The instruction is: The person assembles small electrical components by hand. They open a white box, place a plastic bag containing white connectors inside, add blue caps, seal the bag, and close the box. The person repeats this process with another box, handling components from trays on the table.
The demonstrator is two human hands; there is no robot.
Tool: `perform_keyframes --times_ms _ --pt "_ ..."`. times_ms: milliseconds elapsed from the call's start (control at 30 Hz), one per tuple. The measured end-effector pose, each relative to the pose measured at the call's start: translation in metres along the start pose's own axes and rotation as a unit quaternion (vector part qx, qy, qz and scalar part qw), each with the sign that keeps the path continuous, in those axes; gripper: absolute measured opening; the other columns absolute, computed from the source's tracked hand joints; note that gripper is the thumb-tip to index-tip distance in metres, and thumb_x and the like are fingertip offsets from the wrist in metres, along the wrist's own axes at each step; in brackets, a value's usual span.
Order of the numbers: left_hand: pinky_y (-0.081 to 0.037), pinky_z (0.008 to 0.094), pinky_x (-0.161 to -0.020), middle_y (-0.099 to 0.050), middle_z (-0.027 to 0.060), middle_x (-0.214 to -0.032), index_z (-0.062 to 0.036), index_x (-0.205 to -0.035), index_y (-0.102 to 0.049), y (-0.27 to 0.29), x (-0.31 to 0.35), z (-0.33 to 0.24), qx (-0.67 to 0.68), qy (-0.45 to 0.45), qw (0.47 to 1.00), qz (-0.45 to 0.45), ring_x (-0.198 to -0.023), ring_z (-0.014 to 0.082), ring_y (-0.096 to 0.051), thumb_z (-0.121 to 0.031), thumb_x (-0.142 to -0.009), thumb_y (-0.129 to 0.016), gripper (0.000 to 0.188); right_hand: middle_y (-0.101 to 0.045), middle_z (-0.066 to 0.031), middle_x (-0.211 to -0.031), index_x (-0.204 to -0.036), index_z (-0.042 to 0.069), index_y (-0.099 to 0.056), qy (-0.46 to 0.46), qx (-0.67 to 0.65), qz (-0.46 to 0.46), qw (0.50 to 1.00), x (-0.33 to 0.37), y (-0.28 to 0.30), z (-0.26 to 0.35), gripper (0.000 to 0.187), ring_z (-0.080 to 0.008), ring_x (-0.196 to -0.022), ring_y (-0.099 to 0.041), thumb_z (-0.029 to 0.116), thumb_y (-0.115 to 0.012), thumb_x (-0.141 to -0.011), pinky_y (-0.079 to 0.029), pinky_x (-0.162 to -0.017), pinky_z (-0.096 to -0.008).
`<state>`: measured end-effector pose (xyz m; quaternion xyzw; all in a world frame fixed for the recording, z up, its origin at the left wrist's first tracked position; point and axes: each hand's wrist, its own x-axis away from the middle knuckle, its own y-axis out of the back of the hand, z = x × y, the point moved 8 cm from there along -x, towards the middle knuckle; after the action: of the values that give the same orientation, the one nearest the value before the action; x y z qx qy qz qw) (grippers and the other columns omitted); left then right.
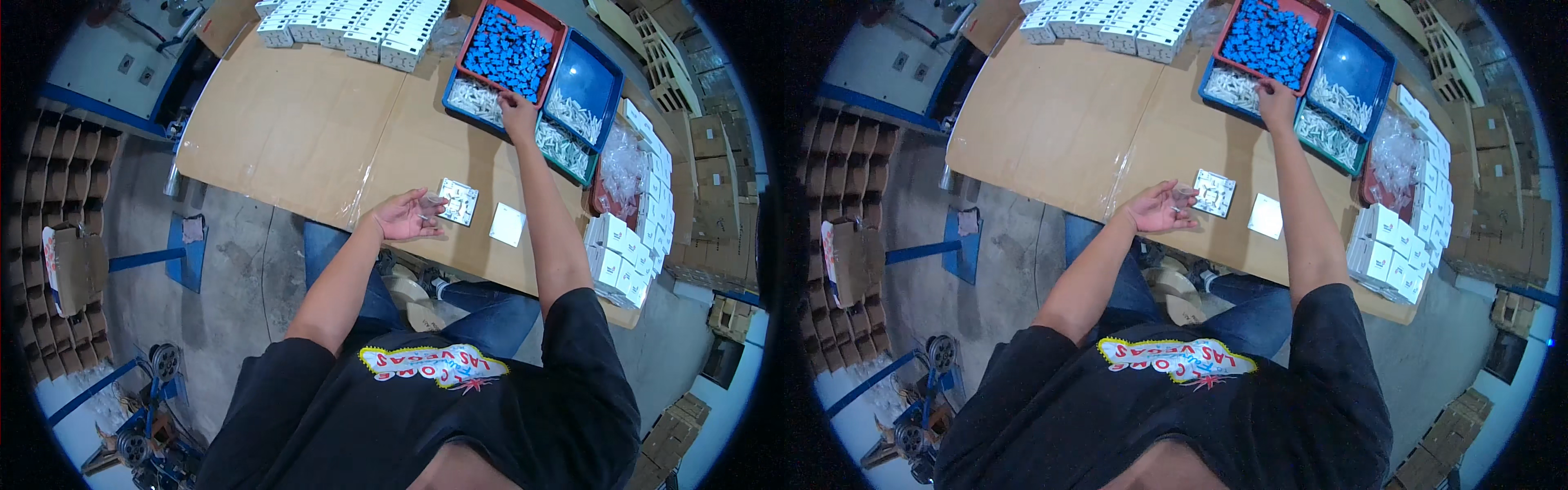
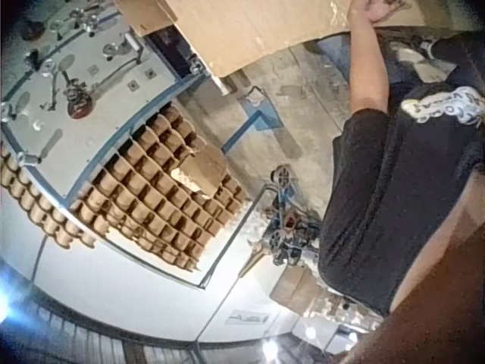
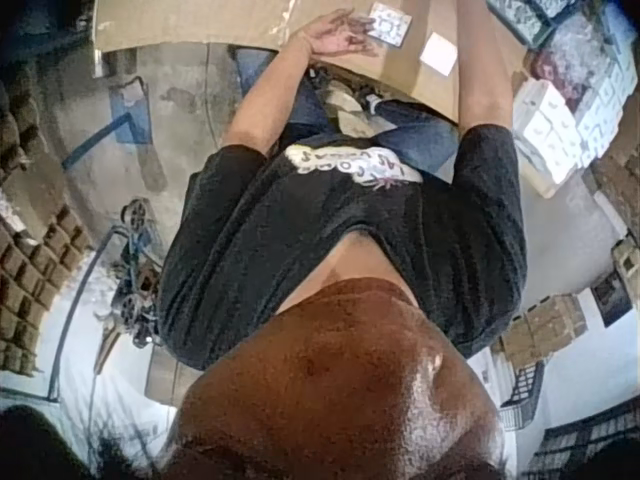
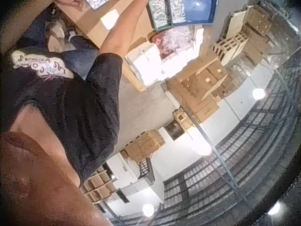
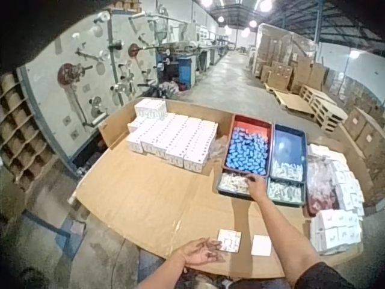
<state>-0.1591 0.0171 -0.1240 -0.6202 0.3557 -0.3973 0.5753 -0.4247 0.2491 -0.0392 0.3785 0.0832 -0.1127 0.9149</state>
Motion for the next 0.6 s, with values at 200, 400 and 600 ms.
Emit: perform_keyframes --times_ms 200,400,600 --pt "-0.037 0.0513 -0.117 -0.068 0.0067 -0.113 -0.0019 -0.138 -0.056 0.009 0.003 0.002 0.012 -0.007 1.000 -0.018 -0.091 0.0207 -0.061 -0.045 -0.103 -0.054 0.055 -0.071 -0.0023 -0.082 -0.100 0.001 -0.074 -0.024 -0.194 0.124 0.973 0.074 -0.001 0.055 0.018 -0.0070 -0.068 -0.058 0.015 -0.077 -0.089 -0.046 -0.060 -0.0239" --pt "-0.041 0.0502 -0.113 -0.067 0.0066 -0.116 -0.0037 -0.134 -0.059 0.006 0.000 0.002 -0.010 -0.014 1.000 -0.013 -0.096 0.0218 -0.061 -0.042 -0.103 -0.055 0.050 -0.068 0.0013 -0.081 -0.100 0.001 -0.074 -0.096 -0.233 0.228 0.941 0.199 -0.015 0.090 0.015 -0.0042 -0.069 -0.055 0.011 -0.075 -0.089 -0.045 -0.061 -0.0230" --pt "-0.041 0.0528 -0.114 -0.067 0.0067 -0.118 -0.0124 -0.129 -0.061 0.009 0.001 -0.001 -0.032 -0.030 0.999 -0.017 -0.099 0.0239 -0.063 -0.042 -0.102 -0.056 0.040 -0.068 -0.0010 -0.085 -0.099 0.002 -0.074 -0.023 -0.188 0.244 0.951 0.228 -0.020 0.119 0.013 -0.0085 -0.070 -0.056 0.010 -0.074 -0.089 -0.047 -0.065 -0.0253"
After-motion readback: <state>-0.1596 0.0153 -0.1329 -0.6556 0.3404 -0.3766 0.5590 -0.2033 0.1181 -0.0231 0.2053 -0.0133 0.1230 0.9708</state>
